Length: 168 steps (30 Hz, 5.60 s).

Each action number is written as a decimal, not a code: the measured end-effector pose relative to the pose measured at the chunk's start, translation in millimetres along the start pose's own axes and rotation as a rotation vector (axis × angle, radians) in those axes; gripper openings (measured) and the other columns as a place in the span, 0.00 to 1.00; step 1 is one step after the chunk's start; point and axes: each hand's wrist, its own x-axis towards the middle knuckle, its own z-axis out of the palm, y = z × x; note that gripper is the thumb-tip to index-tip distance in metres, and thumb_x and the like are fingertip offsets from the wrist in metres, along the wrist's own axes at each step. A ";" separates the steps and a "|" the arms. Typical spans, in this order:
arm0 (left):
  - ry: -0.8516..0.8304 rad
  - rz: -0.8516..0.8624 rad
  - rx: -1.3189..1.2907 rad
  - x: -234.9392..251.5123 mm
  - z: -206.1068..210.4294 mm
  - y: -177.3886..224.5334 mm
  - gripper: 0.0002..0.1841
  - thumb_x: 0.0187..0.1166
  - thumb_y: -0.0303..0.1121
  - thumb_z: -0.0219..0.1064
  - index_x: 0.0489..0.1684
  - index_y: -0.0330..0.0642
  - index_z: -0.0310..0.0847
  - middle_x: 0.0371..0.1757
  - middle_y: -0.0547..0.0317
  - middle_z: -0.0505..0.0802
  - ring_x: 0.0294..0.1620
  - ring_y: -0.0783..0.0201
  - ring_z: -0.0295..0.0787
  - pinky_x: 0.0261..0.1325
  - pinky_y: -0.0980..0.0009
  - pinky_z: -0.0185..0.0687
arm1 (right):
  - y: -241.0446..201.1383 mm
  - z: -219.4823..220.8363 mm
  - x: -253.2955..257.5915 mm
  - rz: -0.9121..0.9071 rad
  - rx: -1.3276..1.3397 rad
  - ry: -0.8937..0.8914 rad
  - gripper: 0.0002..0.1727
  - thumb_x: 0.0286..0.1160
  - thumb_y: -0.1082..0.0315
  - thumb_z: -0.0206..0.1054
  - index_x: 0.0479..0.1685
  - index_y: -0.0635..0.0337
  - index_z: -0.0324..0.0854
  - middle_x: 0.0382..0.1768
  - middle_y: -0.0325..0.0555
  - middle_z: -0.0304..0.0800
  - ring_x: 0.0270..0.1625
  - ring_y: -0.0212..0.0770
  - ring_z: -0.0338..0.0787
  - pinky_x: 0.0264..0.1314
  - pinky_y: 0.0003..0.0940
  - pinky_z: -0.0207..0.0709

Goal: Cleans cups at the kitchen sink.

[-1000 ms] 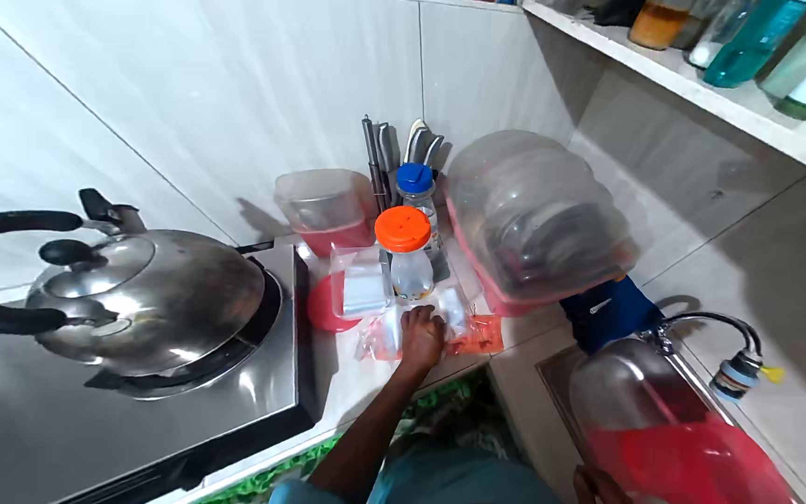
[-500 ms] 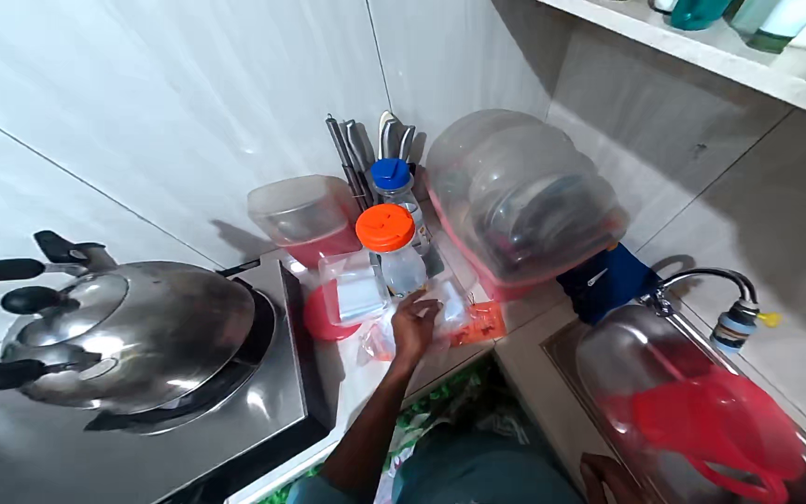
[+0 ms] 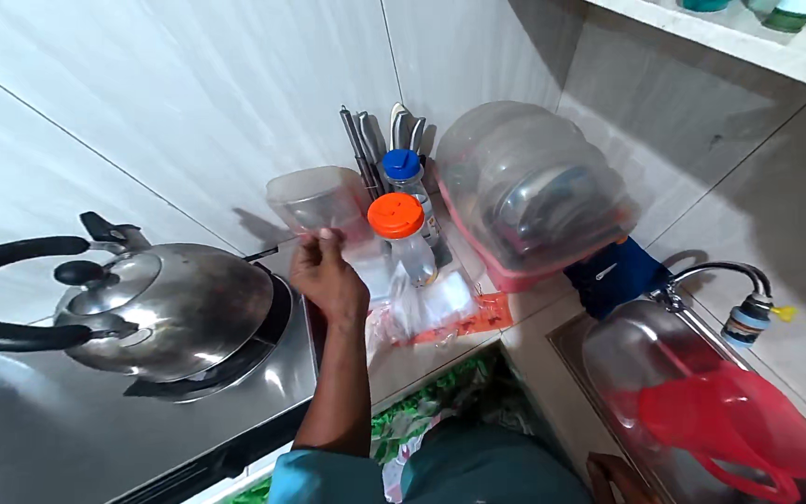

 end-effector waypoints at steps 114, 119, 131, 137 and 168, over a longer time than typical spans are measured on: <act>-1.964 0.117 0.216 -368.3 304.5 -42.6 0.11 0.72 0.38 0.70 0.49 0.64 0.94 0.54 0.75 0.95 0.48 0.73 0.91 0.56 0.64 0.89 | 353.2 15.7 -25.7 0.508 0.733 1.371 0.22 0.72 0.46 0.74 0.15 0.49 0.81 0.12 0.37 0.73 0.14 0.35 0.72 0.17 0.36 0.70; -1.957 0.167 0.213 -367.9 308.3 -41.2 0.12 0.73 0.40 0.69 0.50 0.66 0.94 0.55 0.75 0.95 0.50 0.73 0.91 0.58 0.64 0.88 | 302.0 -18.3 -50.4 0.558 0.614 1.358 0.22 0.69 0.47 0.76 0.15 0.49 0.81 0.14 0.37 0.75 0.15 0.34 0.72 0.17 0.36 0.70; -2.029 0.126 -0.002 -376.5 309.8 -15.3 0.11 0.72 0.36 0.70 0.49 0.60 0.94 0.59 0.74 0.94 0.58 0.76 0.89 0.64 0.69 0.87 | 162.2 -134.0 -70.3 0.791 0.238 1.166 0.28 0.50 0.32 0.83 0.12 0.44 0.82 0.15 0.33 0.80 0.18 0.33 0.77 0.21 0.39 0.76; -2.079 0.187 -0.017 -378.8 311.3 -7.2 0.12 0.72 0.35 0.70 0.50 0.59 0.94 0.59 0.72 0.94 0.59 0.73 0.90 0.64 0.66 0.88 | 160.1 -156.6 -79.2 0.832 0.092 1.081 0.31 0.46 0.25 0.81 0.14 0.41 0.82 0.15 0.31 0.80 0.19 0.32 0.78 0.24 0.41 0.79; -2.146 0.197 0.003 -374.9 320.1 -1.2 0.12 0.70 0.35 0.71 0.49 0.57 0.93 0.61 0.72 0.93 0.59 0.73 0.89 0.65 0.65 0.87 | 119.5 -217.2 -77.8 0.844 -0.018 0.955 0.33 0.46 0.21 0.76 0.18 0.42 0.83 0.18 0.33 0.82 0.21 0.35 0.82 0.26 0.46 0.83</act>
